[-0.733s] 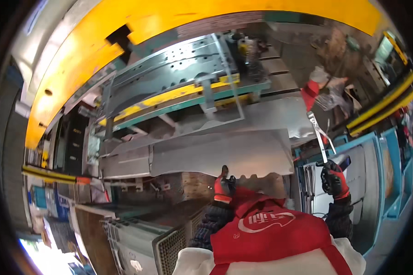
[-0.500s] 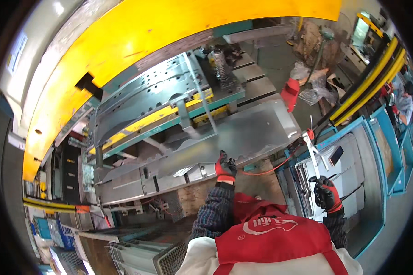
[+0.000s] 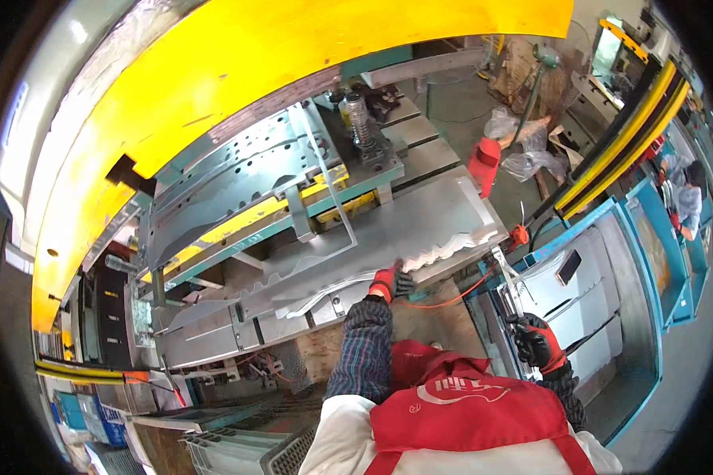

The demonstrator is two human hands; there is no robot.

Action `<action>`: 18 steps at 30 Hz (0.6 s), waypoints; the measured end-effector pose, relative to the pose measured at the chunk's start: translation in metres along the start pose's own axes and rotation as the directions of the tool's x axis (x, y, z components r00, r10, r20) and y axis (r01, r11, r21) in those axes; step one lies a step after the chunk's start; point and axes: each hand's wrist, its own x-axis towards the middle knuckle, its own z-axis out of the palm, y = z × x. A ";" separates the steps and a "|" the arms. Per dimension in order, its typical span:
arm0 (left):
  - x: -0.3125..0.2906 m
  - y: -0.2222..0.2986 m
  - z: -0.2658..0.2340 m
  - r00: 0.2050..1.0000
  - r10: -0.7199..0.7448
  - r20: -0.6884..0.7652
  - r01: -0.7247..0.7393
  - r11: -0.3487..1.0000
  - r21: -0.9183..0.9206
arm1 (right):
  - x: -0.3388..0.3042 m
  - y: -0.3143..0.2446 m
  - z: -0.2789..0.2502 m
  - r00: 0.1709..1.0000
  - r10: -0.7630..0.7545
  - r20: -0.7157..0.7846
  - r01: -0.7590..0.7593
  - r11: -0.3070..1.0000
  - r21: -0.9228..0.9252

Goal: Operating a large metal bending press to shape and move sheet metal components.

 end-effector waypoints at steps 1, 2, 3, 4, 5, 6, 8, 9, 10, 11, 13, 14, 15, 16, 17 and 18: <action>-0.004 -0.003 -0.018 0.999 0.042 -0.018 -0.041 0.999 0.016 | 0.010 -0.002 0.007 0.998 -0.026 0.052 0.024 0.999 0.040; -0.010 -0.010 -0.037 0.996 0.086 -0.040 -0.085 0.996 0.032 | 0.022 -0.001 0.012 0.996 -0.021 0.092 0.019 1.000 0.021; -0.020 -0.013 -0.045 0.983 0.182 -0.017 -0.182 0.982 -0.045 | 0.038 0.002 0.015 0.999 -0.028 0.024 0.029 0.999 -0.043; -0.039 -0.010 -0.043 0.968 0.252 0.017 -0.247 0.959 -0.138 | 0.056 0.007 0.015 0.998 -0.043 -0.049 0.038 0.994 -0.101; -0.058 -0.009 -0.043 0.917 0.393 0.070 -0.374 0.906 -0.198 | 0.082 0.016 0.011 0.992 -0.091 -0.087 0.082 0.992 -0.098; -0.081 -0.010 -0.048 0.840 0.533 0.103 -0.494 0.829 -0.264 | 0.104 0.021 0.016 0.985 -0.156 -0.069 0.144 0.978 -0.153; -0.117 -0.008 -0.051 0.658 0.745 0.111 -0.649 0.635 -0.419 | 0.171 0.049 -0.015 0.926 -0.377 -0.013 0.341 0.851 -0.399; -0.137 -0.001 -0.051 0.587 0.808 0.051 -0.677 0.524 -0.517 | 0.197 0.053 -0.015 0.927 -0.375 0.019 0.351 0.847 -0.399; -0.154 0.005 -0.055 0.497 0.868 -0.014 -0.680 0.380 -0.627 | 0.215 0.053 -0.011 0.898 -0.439 0.008 0.368 0.742 -0.561; -0.168 0.011 -0.055 0.287 0.958 -0.003 -0.701 0.208 -0.683 | 0.229 0.054 -0.011 0.862 -0.507 0.005 0.364 0.611 -0.703; -0.210 0.037 -0.065 0.244 0.954 -0.174 -0.789 0.091 -0.608 | 0.229 0.043 0.008 0.886 -0.463 0.013 0.282 0.517 -0.808; -0.233 0.055 -0.061 0.306 0.917 -0.255 -0.729 0.054 -0.683 | 0.224 0.039 0.011 0.899 -0.437 -0.031 0.171 0.416 -0.893; -0.252 0.070 -0.049 0.180 0.947 -0.266 -0.765 -0.035 -0.643 | 0.232 0.046 0.005 0.871 -0.475 -0.125 0.060 0.356 -0.932; -0.268 0.081 -0.049 0.068 0.966 -0.250 -0.872 -0.065 -0.486 | 0.227 0.046 0.010 0.876 -0.470 -0.103 0.077 0.348 -0.934; -0.280 0.089 -0.063 -0.006 0.968 -0.251 -0.854 -0.136 -0.503 | 0.210 0.038 0.025 0.781 -0.624 0.005 0.189 0.229 -0.955; -0.308 0.102 -0.047 -0.031 0.983 -0.181 -0.887 -0.110 -0.448 | 0.198 0.035 0.031 0.653 -0.752 0.095 0.257 0.102 -0.961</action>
